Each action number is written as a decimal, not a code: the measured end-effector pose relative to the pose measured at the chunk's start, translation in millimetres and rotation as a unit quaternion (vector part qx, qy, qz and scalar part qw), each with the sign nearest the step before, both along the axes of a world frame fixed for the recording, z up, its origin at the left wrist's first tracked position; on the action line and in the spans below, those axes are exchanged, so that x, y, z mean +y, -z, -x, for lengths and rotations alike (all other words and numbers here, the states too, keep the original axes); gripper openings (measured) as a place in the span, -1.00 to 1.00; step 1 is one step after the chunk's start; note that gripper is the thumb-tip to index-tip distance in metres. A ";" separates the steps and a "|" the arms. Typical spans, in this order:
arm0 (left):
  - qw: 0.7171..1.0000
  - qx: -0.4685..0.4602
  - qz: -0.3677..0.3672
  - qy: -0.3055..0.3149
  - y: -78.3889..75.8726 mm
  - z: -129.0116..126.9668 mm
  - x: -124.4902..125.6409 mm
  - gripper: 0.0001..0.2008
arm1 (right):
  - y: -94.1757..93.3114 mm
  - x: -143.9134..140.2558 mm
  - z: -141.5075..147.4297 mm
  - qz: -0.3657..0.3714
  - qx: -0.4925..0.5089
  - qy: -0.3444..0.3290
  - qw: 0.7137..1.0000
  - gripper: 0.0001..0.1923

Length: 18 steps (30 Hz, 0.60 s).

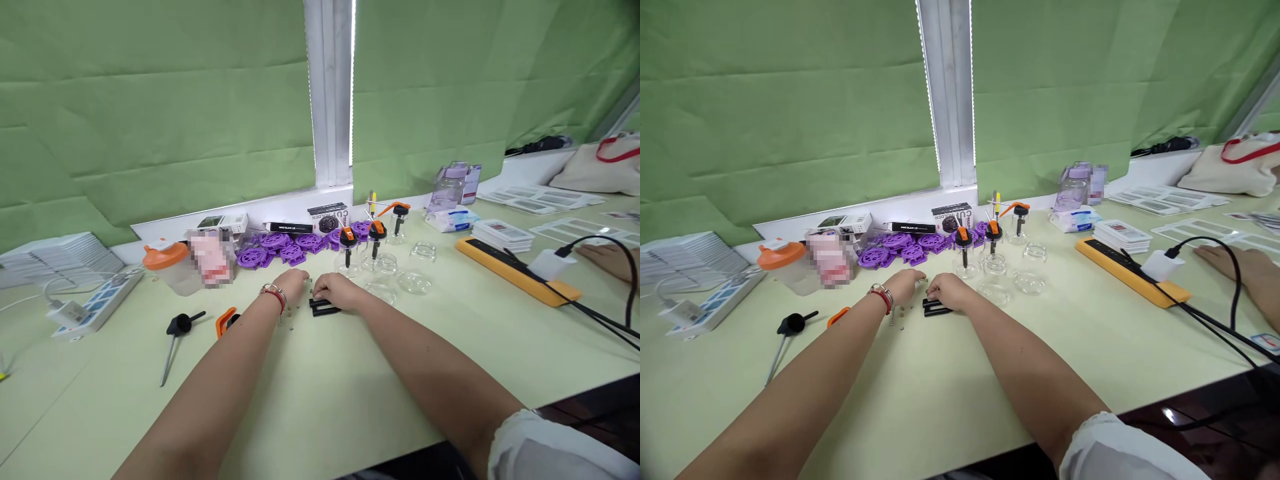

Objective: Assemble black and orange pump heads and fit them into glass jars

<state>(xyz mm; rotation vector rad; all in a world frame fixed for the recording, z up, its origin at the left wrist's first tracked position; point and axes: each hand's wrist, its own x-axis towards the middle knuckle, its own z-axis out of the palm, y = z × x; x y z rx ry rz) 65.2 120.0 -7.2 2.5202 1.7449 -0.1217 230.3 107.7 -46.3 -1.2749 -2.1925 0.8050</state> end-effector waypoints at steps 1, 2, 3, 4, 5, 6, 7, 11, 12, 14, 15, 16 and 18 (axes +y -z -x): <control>1.000 -0.003 0.003 0.008 3.3 -0.4 2.2 -0.49 | 0.4 0.2 -0.3 0.001 0.003 0.003 1.000 -0.86; 1.000 -0.006 0.005 0.014 6.5 -0.8 4.0 -0.52 | 0.7 0.2 -0.6 0.003 0.007 0.005 1.000 -0.85; 1.000 -0.009 0.005 0.017 9.5 -1.2 5.6 -0.54 | 0.8 0.1 -0.9 0.004 0.010 0.007 1.000 -0.84; 1.000 -0.012 0.004 0.020 12.2 -1.6 6.9 -0.57 | 0.6 -0.3 -1.3 0.004 0.014 0.008 1.000 -0.84; 1.000 -0.015 0.003 0.022 14.5 -2.2 8.0 -0.59 | 0.1 -0.8 -1.7 0.006 0.015 0.011 1.000 -0.84; 1.000 -0.018 0.002 0.025 16.4 -2.8 8.9 -0.61 | -0.8 -1.5 -2.3 0.008 0.014 0.015 1.000 -0.84; 0.999 -0.021 0.001 0.029 17.6 -3.6 9.6 -0.62 | -1.9 -2.3 -3.0 0.011 0.011 0.021 1.000 -0.85; 0.998 -0.029 0.009 0.054 17.2 -7.9 10.0 -0.63 | -5.8 -5.7 -6.6 0.020 0.010 0.034 0.999 -0.86; 0.998 -0.031 0.013 0.061 16.2 -9.1 9.5 -0.62 | -6.1 -6.3 -7.5 0.020 0.014 0.034 0.999 -0.86; 0.997 -0.037 0.019 0.070 14.1 -11.2 8.3 -0.59 | -6.0 -7.3 -8.9 0.019 0.018 0.036 0.999 -0.86; 0.996 -0.042 0.021 0.074 13.1 -12.1 7.6 -0.57 | -5.7 -7.4 -9.3 0.017 0.017 0.042 0.999 -0.86; 0.996 -0.047 0.022 0.076 12.2 -12.9 7.0 -0.56 | -5.3 -7.3 -9.5 0.013 0.014 0.054 0.998 -0.86; 0.995 -0.059 0.024 0.080 10.7 -14.0 5.7 -0.54 | -4.5 -6.4 -9.2 -0.001 0.004 0.089 0.996 -0.86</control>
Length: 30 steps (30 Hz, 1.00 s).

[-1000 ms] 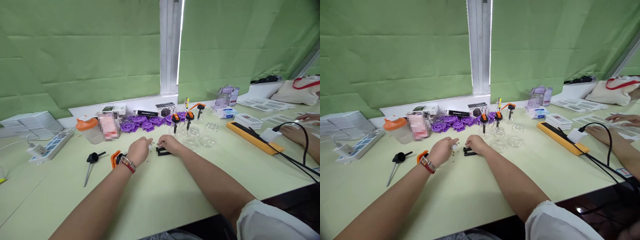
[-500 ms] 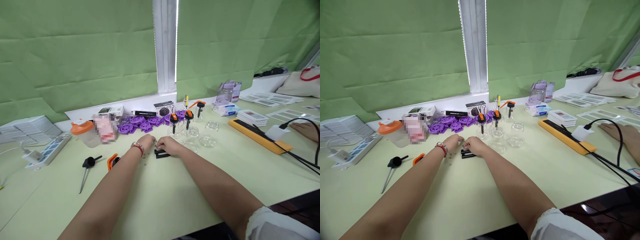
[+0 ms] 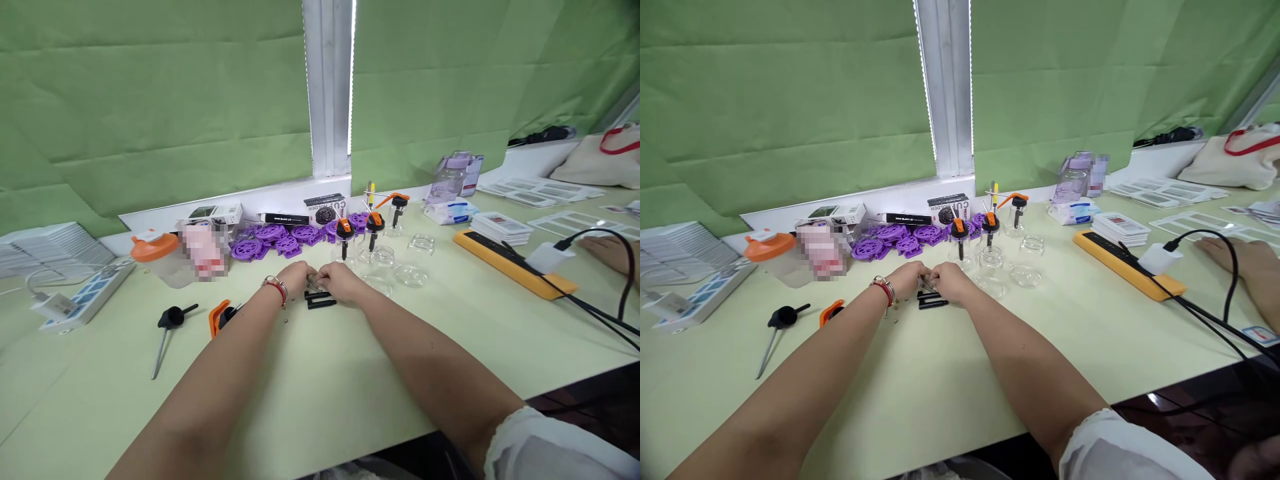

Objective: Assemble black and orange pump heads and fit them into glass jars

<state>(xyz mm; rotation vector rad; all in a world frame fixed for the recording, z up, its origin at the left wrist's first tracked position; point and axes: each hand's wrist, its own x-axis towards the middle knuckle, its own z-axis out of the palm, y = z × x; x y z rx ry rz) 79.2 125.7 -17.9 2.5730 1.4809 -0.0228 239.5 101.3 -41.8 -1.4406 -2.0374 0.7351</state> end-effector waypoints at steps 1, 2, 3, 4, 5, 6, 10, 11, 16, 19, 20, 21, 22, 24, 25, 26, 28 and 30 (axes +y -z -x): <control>1.000 -0.006 0.002 0.001 -0.7 -0.3 -0.6 -0.53 | 0.4 0.7 0.3 -0.010 -0.004 0.021 1.000 -0.86; 1.000 -0.012 0.004 0.002 -1.3 -0.5 -1.2 -0.52 | 0.8 1.5 0.7 -0.019 -0.007 0.040 0.999 -0.85; 1.000 -0.018 0.006 0.002 -1.9 -0.6 -1.8 -0.51 | 1.3 2.3 1.0 -0.027 -0.010 0.054 0.998 -0.85; 1.000 -0.024 0.009 0.002 -2.6 -0.5 -2.5 -0.51 | 1.9 2.9 1.2 -0.032 -0.013 0.062 0.997 -0.85; 0.999 -0.030 0.012 0.002 -3.2 -0.3 -3.1 -0.51 | 2.7 3.5 1.2 -0.036 -0.017 0.064 0.997 -0.85; 0.999 -0.036 0.015 0.002 -4.0 0.0 -3.6 -0.52 | 3.5 3.8 1.1 -0.037 -0.024 0.061 0.997 -0.86; 0.998 -0.054 0.034 0.006 -6.9 2.8 -5.2 -0.59 | 6.7 3.9 0.0 -0.034 -0.054 0.037 0.997 -0.85; 0.998 -0.057 0.039 0.006 -7.5 3.8 -5.3 -0.59 | 7.1 3.8 -0.2 -0.032 -0.058 0.034 0.997 -0.86; 0.996 -0.075 0.054 -0.005 -10.2 8.6 -6.3 -0.56 | 6.1 2.8 0.2 -0.026 -0.066 0.030 0.997 -0.88; 0.995 -0.084 0.053 -0.023 -14.3 11.6 -8.3 -0.53 | 4.5 1.6 0.3 -0.025 -0.062 0.031 0.997 -0.88; 0.994 -0.086 0.052 -0.031 -16.2 12.5 -9.6 -0.51 | 4.3 1.3 0.2 -0.023 -0.060 0.032 0.997 -0.88; 0.994 -0.088 0.050 -0.039 -18.3 13.4 -11.4 -0.49 | 4.2 1.1 0.1 -0.022 -0.058 0.032 0.998 -0.87; 0.994 -0.090 0.047 -0.047 -20.4 14.1 -13.9 -0.49 | 4.3 0.9 -0.1 -0.021 -0.055 0.032 0.998 -0.87; 0.993 -0.092 0.037 -0.064 -24.1 14.5 -21.1 -0.52 | 5.2 1.2 -0.4 -0.024 -0.051 0.028 0.998 -0.86; 0.993 -0.093 0.031 -0.071 -25.5 14.2 -25.8 -0.54 | 5.8 1.5 -0.4 -0.025 -0.049 0.027 0.998 -0.86; 0.992 -0.092 0.027 -0.077 -26.4 13.5 -31.0 -0.57 | 6.5 1.9 -0.4 -0.026 -0.047 0.026 0.998 -0.85; 0.993 -0.088 0.024 -0.076 -26.5 11.0 -41.9 -0.61 | 7.5 2.7 -0.2 -0.027 -0.047 0.029 0.998 -0.85; 0.994 -0.086 0.029 -0.061 -24.2 7.7 -51.4 -0.59 | 7.8 3.0 0.1 -0.027 -0.049 0.031 0.998 -0.84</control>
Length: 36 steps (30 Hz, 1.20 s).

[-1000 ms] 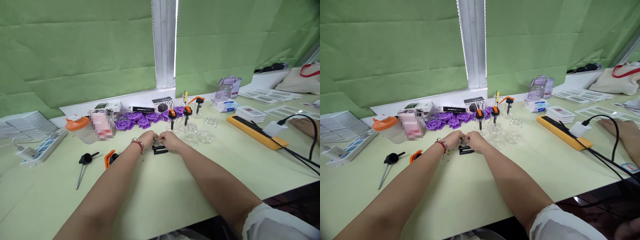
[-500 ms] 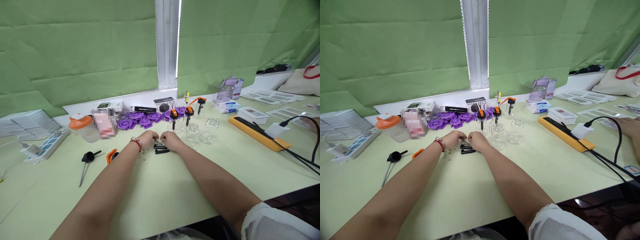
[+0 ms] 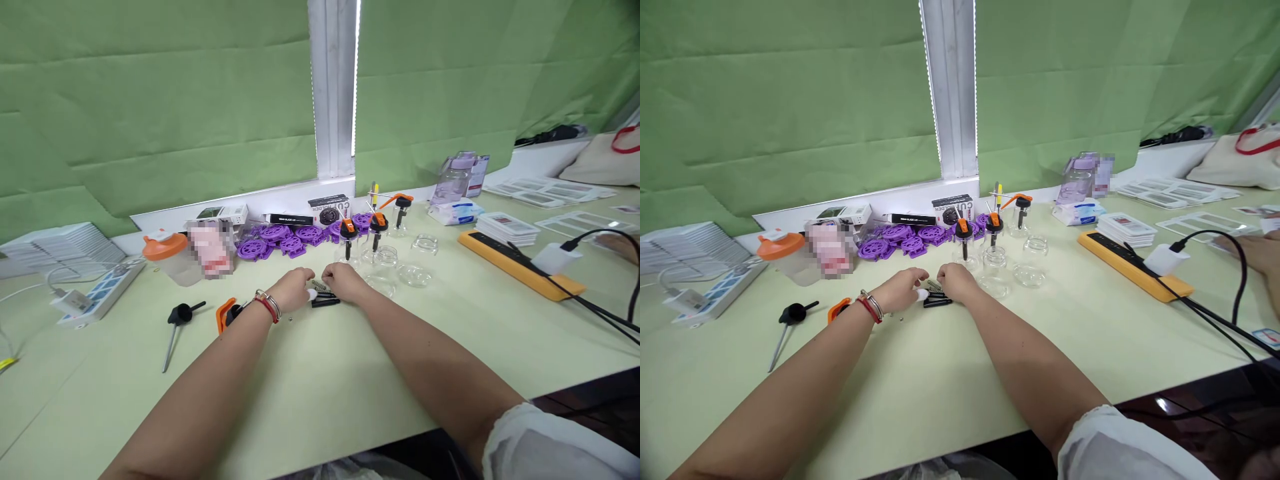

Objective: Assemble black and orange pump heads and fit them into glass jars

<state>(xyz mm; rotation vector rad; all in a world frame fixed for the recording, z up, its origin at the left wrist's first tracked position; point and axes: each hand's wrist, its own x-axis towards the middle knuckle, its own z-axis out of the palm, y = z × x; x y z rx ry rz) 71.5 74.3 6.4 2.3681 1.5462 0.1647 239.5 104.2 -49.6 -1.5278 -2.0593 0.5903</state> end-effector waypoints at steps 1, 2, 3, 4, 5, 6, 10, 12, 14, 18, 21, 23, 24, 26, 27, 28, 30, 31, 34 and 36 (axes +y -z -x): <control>1.000 0.000 0.002 0.009 1.9 -1.6 -3.7 -0.58 | -0.2 -0.1 0.1 -0.002 -0.001 -0.001 1.000 -0.84; 1.000 0.000 0.004 0.017 4.1 -3.1 -6.6 -0.57 | -0.6 -0.4 0.1 -0.003 -0.001 -0.003 1.000 -0.85; 1.000 0.001 0.005 0.022 6.6 -4.4 -8.7 -0.57 | -1.1 -0.8 0.1 -0.005 -0.001 -0.004 1.000 -0.85; 1.000 0.003 0.005 0.027 9.1 -5.6 -10.1 -0.59 | -1.7 -1.2 0.1 -0.007 0.000 -0.005 1.000 -0.85; 1.000 0.007 0.002 0.029 11.6 -6.5 -11.0 -0.62 | -2.2 -1.7 0.0 -0.007 0.001 -0.005 1.000 -0.85; 1.000 0.009 -0.002 0.028 13.9 -7.1 -11.5 -0.66 | -2.6 -2.1 0.0 -0.007 0.001 -0.005 1.000 -0.85; 1.000 0.004 -0.023 0.016 19.9 -8.1 -13.1 -0.72 | -2.4 -2.6 0.5 -0.012 -0.003 -0.008 1.000 -0.84; 1.000 -0.001 -0.024 0.013 21.0 -9.0 -14.5 -0.70 | -1.6 -2.1 0.8 -0.015 -0.006 -0.009 1.000 -0.85; 1.000 -0.001 -0.021 0.010 21.1 -11.2 -16.4 -0.69 | -1.3 -1.7 1.0 -0.017 -0.009 -0.010 1.000 -0.85; 1.000 0.000 -0.025 -0.005 15.3 -12.3 -20.7 -0.64 | -2.4 -2.5 0.4 -0.013 -0.014 -0.011 1.000 -0.85; 0.999 -0.013 -0.037 -0.026 1.6 5.8 -25.7 -0.55 | -2.8 -3.9 -0.6 -0.007 -0.008 -0.013 1.000 -0.87; 0.996 -0.006 -0.054 -0.065 -11.2 30.3 -32.1 -0.54 | -2.2 -4.2 -1.2 -0.002 -0.002 -0.014 1.000 -0.87; 0.992 0.018 -0.070 -0.106 -17.8 44.7 -36.8 -0.57 | -1.7 -4.1 -1.4 -0.001 0.000 -0.014 1.000 -0.87; 0.973 0.085 -0.090 -0.196 -28.4 72.8 -48.9 -0.62 | -0.6 -3.4 -1.4 0.000 0.003 -0.013 1.000 -0.88; 0.960 0.113 -0.088 -0.242 -31.5 84.5 -55.7 -0.63 | -0.1 -3.0 -1.2 -0.001 0.003 -0.012 1.000 -0.88; 0.947 0.137 -0.070 -0.281 -32.7 93.8 -62.6 -0.64 | 0.2 -2.7 -0.9 -0.004 0.004 -0.010 1.000 -0.88; 0.932 0.173 -0.026 -0.316 -29.4 104.1 -74.9 -0.65 | 0.4 -2.8 0.2 -0.016 0.004 -0.005 1.000 -0.87; 0.930 0.180 -0.012 -0.321 -25.6 105.5 -79.5 -0.64 | 0.2 -3.4 0.7 -0.026 0.003 -0.002 1.000 -0.86; 0.931 0.172 -0.004 -0.323 -12.1 102.1 -86.1 -0.56 | -1.2 -6.9 2.3 -0.056 0.003 0.011 0.998 -0.84; 0.931 0.166 -0.008 -0.324 -5.9 99.3 -86.3 -0.53 | -2.1 -9.9 2.8 -0.067 0.002 0.018 0.998 -0.84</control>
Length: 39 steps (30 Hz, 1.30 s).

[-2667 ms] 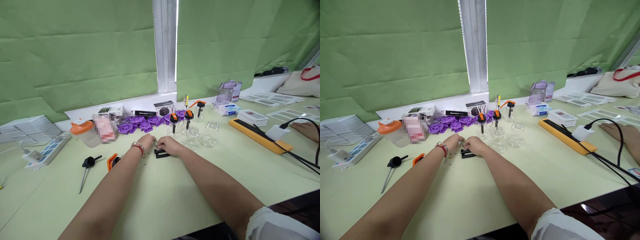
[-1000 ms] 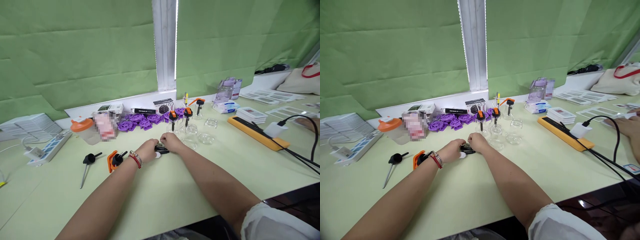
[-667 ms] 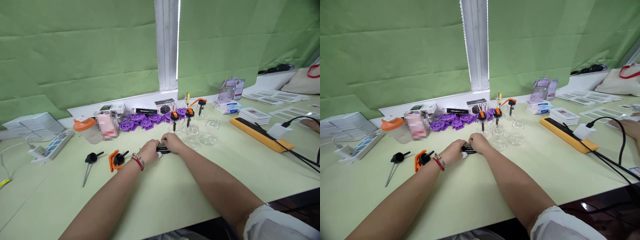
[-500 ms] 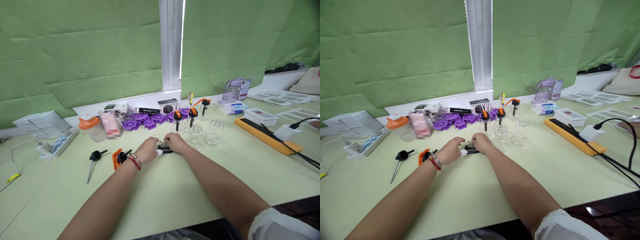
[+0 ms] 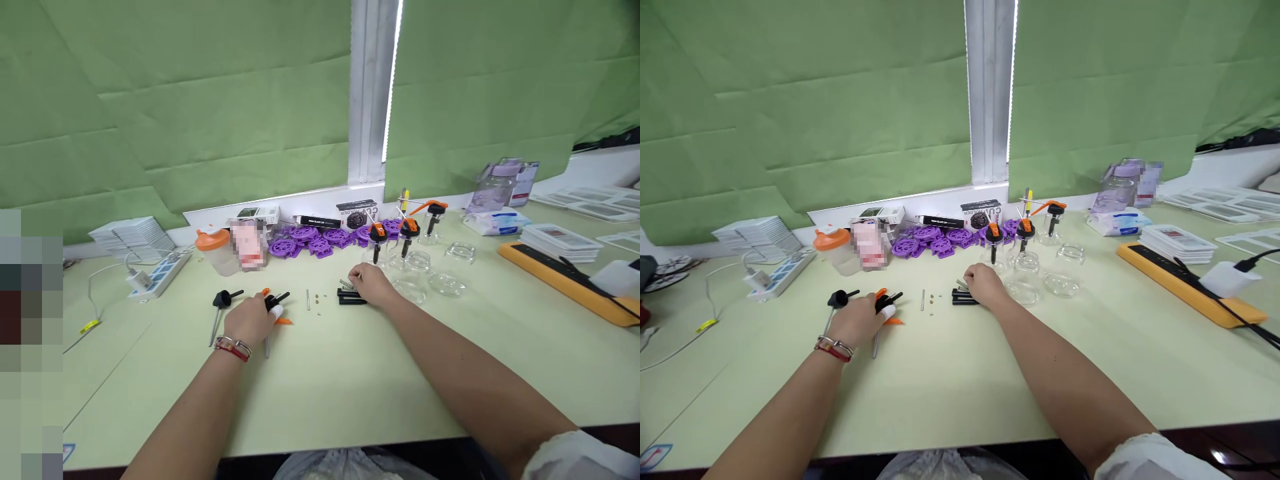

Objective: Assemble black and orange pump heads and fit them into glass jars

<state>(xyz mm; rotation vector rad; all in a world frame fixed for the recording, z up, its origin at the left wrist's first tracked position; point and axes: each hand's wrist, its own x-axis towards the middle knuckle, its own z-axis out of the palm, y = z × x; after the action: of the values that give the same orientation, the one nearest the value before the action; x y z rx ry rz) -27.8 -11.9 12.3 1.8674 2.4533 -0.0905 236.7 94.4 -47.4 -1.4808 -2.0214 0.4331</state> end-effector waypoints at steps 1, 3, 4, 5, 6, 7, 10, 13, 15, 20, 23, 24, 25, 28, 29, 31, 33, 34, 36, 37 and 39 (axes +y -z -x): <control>1.000 -0.002 -0.003 0.000 1.8 -0.4 0.3 -0.54 | -0.4 -1.3 0.1 -0.003 0.000 0.003 1.000 -0.84; 1.000 -0.008 -0.011 -0.001 3.8 0.9 0.9 -0.55 | -1.0 -3.1 0.0 -0.005 -0.003 0.006 1.000 -0.84; 1.000 -0.010 -0.015 -0.004 4.4 2.4 0.9 -0.56 | -1.2 -3.5 -0.1 -0.005 -0.004 0.006 1.000 -0.84; 1.000 -0.012 -0.017 -0.007 5.1 4.1 0.9 -0.57 | -1.3 -3.6 -0.3 -0.005 -0.005 0.008 1.000 -0.84; 1.000 -0.011 -0.017 -0.009 6.0 5.9 0.9 -0.57 | -1.3 -3.5 -0.4 -0.004 -0.007 0.010 1.000 -0.84; 1.000 -0.009 -0.015 -0.011 7.0 7.6 0.9 -0.58 | -1.2 -3.3 -0.6 -0.003 -0.008 0.012 1.000 -0.84; 1.000 -0.005 -0.014 -0.007 9.9 11.3 1.4 -0.61 | -0.3 -2.5 -1.1 -0.001 -0.010 0.015 1.000 -0.83; 1.000 -0.010 -0.014 -0.008 10.1 12.5 1.9 -0.62 | 0.8 -2.2 -1.7 -0.005 -0.011 0.009 1.000 -0.83; 1.000 -0.009 -0.012 -0.014 8.6 12.0 1.7 -0.63 | 1.3 -2.1 -2.2 -0.008 -0.011 0.006 1.000 -0.84; 0.999 0.012 -0.029 -0.005 6.4 9.7 0.2 -0.66 | 1.2 -1.0 -4.0 -0.011 -0.006 0.006 1.000 -0.83; 0.999 0.020 -0.046 -0.005 7.4 8.2 -0.5 -0.67 | 1.4 -0.6 -5.0 -0.014 0.001 0.009 1.000 -0.84; 0.998 0.019 -0.053 -0.004 7.6 7.5 -0.7 -0.68 | 1.4 -0.7 -5.3 -0.014 0.002 0.011 1.000 -0.84; 0.998 0.017 -0.062 -0.004 7.6 6.8 -1.0 -0.70 | 1.4 -0.9 -5.5 -0.013 0.002 0.014 1.000 -0.84; 0.994 -0.006 -0.105 0.006 6.7 4.9 -1.5 -0.76 | 0.2 -2.3 -5.9 -0.013 0.006 0.016 1.000 -0.84; 0.992 -0.022 -0.123 0.016 6.4 4.5 -1.6 -0.78 | -0.8 -2.9 -5.7 -0.016 0.008 0.016 1.000 -0.84; 0.984 -0.076 -0.156 0.049 6.8 4.1 -1.4 -0.82 | -3.6 -5.2 -4.3 -0.025 0.013 0.013 1.000 -0.84; 0.966 -0.165 -0.172 0.096 9.4 4.0 -0.8 -0.84 | -7.7 -9.4 -1.2 -0.037 0.026 0.005 0.999 -0.84; 0.953 -0.219 -0.170 0.122 11.7 3.7 -0.3 -0.83 | -10.1 -12.6 1.1 -0.043 0.038 -0.006 0.998 -0.84; 0.916 -0.325 -0.160 0.172 17.8 2.5 1.0 -0.79 | -14.8 -21.5 7.2 -0.043 0.078 -0.050 0.995 -0.83; 0.897 -0.367 -0.156 0.191 21.3 1.5 1.7 -0.78 | -16.9 -27.0 10.8 -0.033 0.100 -0.085 0.991 -0.82; 0.869 -0.418 -0.156 0.215 27.5 -1.3 2.7 -0.76 | -20.7 -39.7 19.0 0.010 0.131 -0.171 0.976 -0.72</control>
<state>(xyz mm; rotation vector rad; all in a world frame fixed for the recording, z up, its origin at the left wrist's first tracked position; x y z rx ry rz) -26.6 -9.3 -15.2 1.9349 1.5011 0.9376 217.7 54.7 -26.7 -1.0222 -2.0579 0.7499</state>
